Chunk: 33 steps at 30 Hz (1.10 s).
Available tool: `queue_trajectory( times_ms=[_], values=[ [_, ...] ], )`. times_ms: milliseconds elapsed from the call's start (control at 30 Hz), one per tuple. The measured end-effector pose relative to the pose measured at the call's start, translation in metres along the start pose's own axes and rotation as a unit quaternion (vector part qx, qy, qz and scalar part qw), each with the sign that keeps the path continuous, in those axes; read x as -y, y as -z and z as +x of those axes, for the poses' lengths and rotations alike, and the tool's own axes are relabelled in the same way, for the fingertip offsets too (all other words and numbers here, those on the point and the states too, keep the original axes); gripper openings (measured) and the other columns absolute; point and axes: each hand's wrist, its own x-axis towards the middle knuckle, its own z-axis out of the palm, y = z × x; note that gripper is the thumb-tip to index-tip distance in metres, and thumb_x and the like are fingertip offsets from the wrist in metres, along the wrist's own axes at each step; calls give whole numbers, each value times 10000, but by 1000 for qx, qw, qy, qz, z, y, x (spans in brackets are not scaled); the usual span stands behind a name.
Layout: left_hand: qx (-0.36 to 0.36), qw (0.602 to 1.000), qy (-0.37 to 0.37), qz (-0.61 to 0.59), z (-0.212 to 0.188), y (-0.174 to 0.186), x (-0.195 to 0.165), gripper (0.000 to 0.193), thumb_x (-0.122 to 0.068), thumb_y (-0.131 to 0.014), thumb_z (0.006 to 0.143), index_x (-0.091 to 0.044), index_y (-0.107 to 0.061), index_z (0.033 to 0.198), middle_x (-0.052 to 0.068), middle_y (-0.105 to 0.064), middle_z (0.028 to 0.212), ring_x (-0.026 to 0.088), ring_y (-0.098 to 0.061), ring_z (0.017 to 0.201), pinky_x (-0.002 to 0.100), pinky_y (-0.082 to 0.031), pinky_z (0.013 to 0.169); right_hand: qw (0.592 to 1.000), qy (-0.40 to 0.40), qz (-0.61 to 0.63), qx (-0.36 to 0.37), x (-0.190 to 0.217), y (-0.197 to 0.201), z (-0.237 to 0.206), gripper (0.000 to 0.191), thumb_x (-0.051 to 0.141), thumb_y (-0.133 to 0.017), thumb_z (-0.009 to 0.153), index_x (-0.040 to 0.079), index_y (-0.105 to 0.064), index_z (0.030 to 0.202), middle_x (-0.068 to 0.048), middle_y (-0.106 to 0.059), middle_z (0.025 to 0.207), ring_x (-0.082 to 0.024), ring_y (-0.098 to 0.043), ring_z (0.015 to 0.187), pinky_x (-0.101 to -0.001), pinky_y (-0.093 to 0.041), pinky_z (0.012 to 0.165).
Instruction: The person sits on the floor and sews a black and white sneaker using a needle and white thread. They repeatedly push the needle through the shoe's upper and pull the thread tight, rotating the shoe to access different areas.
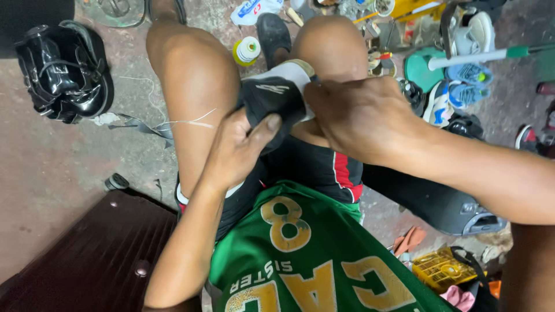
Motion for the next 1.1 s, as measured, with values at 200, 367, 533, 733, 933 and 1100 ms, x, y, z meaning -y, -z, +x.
queue_trajectory(
  times_ms=[200, 367, 533, 733, 933, 1100],
  values=[
    [-118, 984, 94, -91, -53, 40, -19, 220, -66, -593, 948, -80, -674, 1152, 43, -740, 1117, 135, -709, 910, 240, -566, 727, 997, -67, 32, 25, -14, 9, -13, 200, 270, -647, 996, 78, -660, 1053, -118, -680, 661, -341, -667, 585, -461, -481, 485],
    [-357, 925, 89, 94, -90, 84, -36, 105, -103, -540, 1093, -37, -616, 1061, 127, -704, 1102, 204, -679, 815, 306, -471, 613, 993, -84, 77, 7, -26, 2, -24, 151, 225, -645, 991, 88, -672, 1049, -94, -697, 684, -311, -669, 571, -439, -501, 527],
    [-304, 816, -180, 456, -77, 65, -47, 384, -9, -597, 970, -30, -550, 1350, 192, -548, 1413, 330, -540, 1334, 442, -444, 1119, 987, -135, 91, -3, -30, 3, -31, 99, 197, -679, 987, 111, -702, 1030, -109, -662, 671, -292, -660, 565, -420, -489, 538],
    [-162, 878, -136, 429, -44, 29, -39, 458, -182, -842, 858, -101, -640, 1261, 40, -626, 856, 244, -645, 752, 374, -515, 675, 978, -175, 113, -1, -31, 2, -34, 101, 205, -710, 978, 108, -710, 1005, -113, -639, 638, -277, -647, 542, -400, -473, 535],
    [-204, 903, -109, 361, -52, 36, -41, 360, -128, -862, 903, -141, -661, 1201, 97, -630, 992, 225, -610, 659, 353, -505, 643, 968, -200, 153, 1, -29, 2, -38, 128, 188, -711, 959, 92, -718, 1044, -120, -656, 672, -271, -636, 535, -388, -460, 524],
    [-129, 949, -56, 283, -34, 20, -34, 597, -61, -743, 838, -36, -518, 1390, 170, -626, 1256, 189, -654, 638, 321, -536, 640, 967, -199, 162, -5, -29, 3, -36, 114, 176, -700, 973, 93, -719, 1048, -110, -672, 706, -253, -647, 550, -369, -469, 538]
  ],
)
